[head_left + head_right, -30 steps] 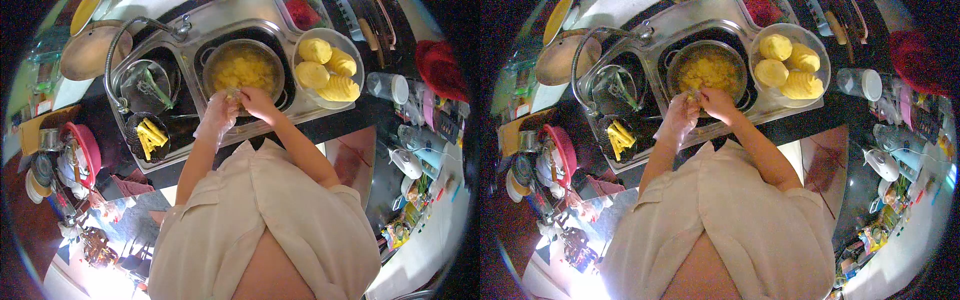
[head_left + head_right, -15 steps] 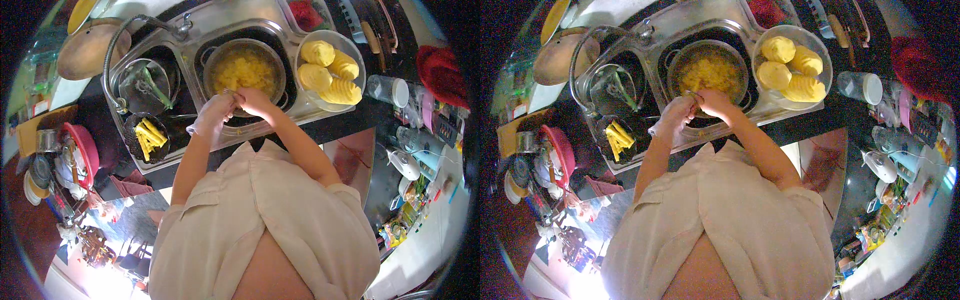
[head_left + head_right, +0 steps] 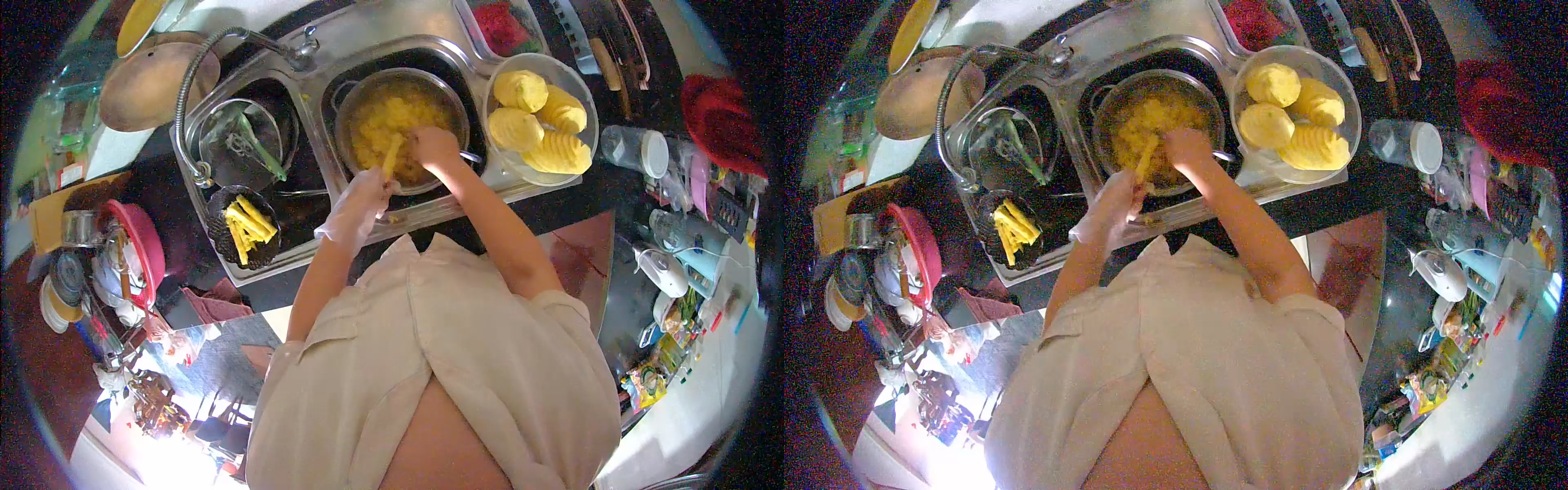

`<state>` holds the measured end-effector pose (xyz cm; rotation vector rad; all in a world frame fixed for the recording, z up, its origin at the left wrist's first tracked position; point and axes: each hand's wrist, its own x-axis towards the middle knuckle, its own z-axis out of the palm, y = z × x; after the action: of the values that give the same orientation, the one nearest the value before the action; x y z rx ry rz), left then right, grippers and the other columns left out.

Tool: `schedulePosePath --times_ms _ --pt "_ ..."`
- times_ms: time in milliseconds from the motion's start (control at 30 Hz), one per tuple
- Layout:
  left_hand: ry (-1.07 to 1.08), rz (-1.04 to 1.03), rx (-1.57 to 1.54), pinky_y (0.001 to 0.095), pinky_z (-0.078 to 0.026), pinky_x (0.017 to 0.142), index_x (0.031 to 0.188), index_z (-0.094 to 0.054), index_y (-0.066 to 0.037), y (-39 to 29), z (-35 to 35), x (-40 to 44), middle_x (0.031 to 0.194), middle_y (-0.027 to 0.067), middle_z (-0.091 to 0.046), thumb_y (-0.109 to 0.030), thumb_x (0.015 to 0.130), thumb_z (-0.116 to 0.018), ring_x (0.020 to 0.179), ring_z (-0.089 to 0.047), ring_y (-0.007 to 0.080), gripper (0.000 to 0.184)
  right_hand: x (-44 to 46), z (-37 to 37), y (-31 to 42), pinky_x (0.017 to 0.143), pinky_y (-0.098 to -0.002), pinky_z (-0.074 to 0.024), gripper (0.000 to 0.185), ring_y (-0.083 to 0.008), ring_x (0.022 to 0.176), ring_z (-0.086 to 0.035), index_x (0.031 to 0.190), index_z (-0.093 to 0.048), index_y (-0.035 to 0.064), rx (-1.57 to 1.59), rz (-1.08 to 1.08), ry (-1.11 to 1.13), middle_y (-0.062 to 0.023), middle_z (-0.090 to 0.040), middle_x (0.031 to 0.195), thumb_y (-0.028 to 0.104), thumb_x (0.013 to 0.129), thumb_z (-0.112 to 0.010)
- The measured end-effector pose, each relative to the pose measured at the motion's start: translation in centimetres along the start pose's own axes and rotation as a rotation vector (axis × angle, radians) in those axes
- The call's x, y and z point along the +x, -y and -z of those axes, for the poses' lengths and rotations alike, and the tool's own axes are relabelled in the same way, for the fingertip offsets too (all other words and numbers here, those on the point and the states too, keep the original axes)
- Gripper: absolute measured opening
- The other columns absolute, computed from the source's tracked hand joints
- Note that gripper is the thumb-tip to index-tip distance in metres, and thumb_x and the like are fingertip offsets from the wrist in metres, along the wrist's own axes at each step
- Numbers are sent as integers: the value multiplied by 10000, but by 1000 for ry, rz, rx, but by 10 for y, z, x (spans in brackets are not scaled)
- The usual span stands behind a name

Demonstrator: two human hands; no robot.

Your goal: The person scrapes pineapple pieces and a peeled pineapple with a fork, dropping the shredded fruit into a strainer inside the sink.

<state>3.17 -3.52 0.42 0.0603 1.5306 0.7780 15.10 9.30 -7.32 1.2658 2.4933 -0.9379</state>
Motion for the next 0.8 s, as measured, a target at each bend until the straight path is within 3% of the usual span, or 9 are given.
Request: schedulePosePath --times_ms 133,200,233,333,400,500,567,700,800 --pt "245 62 318 270 -345 436 853 -523 -27 -5 16 22 744 64 -553 -129 891 -411 529 -485 139 157 -5 1 -4 726 -483 -479 337 -407 837 -618 998 -631 73 232 -102 -110 -217 -642 895 363 904 -488" --pt "113 2 -173 271 -378 445 793 -532 -8 -8 9 27 685 59 -542 -130 884 -422 563 -533 158 188 -14 9 4 709 -478 -475 340 -410 821 -617 974 -625 59 329 -62 -174 -216 -642 870 360 913 -481" --pt "115 4 -171 271 -378 445 793 -532 -8 -9 8 27 685 59 -542 -130 884 -422 563 -533 158 188 -20 13 6 694 -465 -469 338 -402 802 -616 952 -616 46 388 -93 -170 -207 -639 846 353 921 -477" --pt "56 -431 350 278 -395 437 790 -544 -24 -10 9 40 663 60 -543 -139 888 -430 541 -529 164 190 -24 10 0 666 -430 -461 323 -358 756 -614 916 -601 24 483 -126 -153 -184 -631 800 328 926 -493" --pt "192 -177 20 284 -441 384 807 -565 -81 -11 11 53 609 39 -526 -227 884 -498 412 -475 166 179 -29 11 -1 655 -409 -459 309 -322 731 -613 903 -596 14 521 -130 -134 -170 -625 779 311 924 -512" --pt "233 -47 -268 257 -415 357 763 -525 -100 -18 9 49 559 9 -480 -235 894 -482 389 -441 135 193 -46 18 11 645 -460 -482 290 -390 713 -625 963 -628 26 695 -69 -55 -202 -646 757 282 902 -508" --pt "186 -32 -339 246 -356 328 746 -513 -107 -22 -2 36 541 -5 -451 -248 894 -477 370 -404 120 208 -56 24 27 630 -355 -457 257 -206 684 -587 943 -618 3 776 -91 -119 -133 -624 760 252 909 -565" --pt "135 86 -478 220 -224 278 729 -492 -125 -14 -2 41 523 -24 -405 -253 895 -467 332 -334 95 211 -46 -4 26 644 -369 -467 240 -264 711 -613 992 -629 18 582 58 -242 -158 -645 809 230 896 -572" --pt "220 22 -486 223 -262 285 724 -486 -124 -2 4 45 523 -29 -389 -245 896 -470 335 -333 94 211 -42 -1 30 690 -414 -481 224 -353 793 -622 1014 -634 46 478 63 -228 -187 -649 871 214 893 -547"
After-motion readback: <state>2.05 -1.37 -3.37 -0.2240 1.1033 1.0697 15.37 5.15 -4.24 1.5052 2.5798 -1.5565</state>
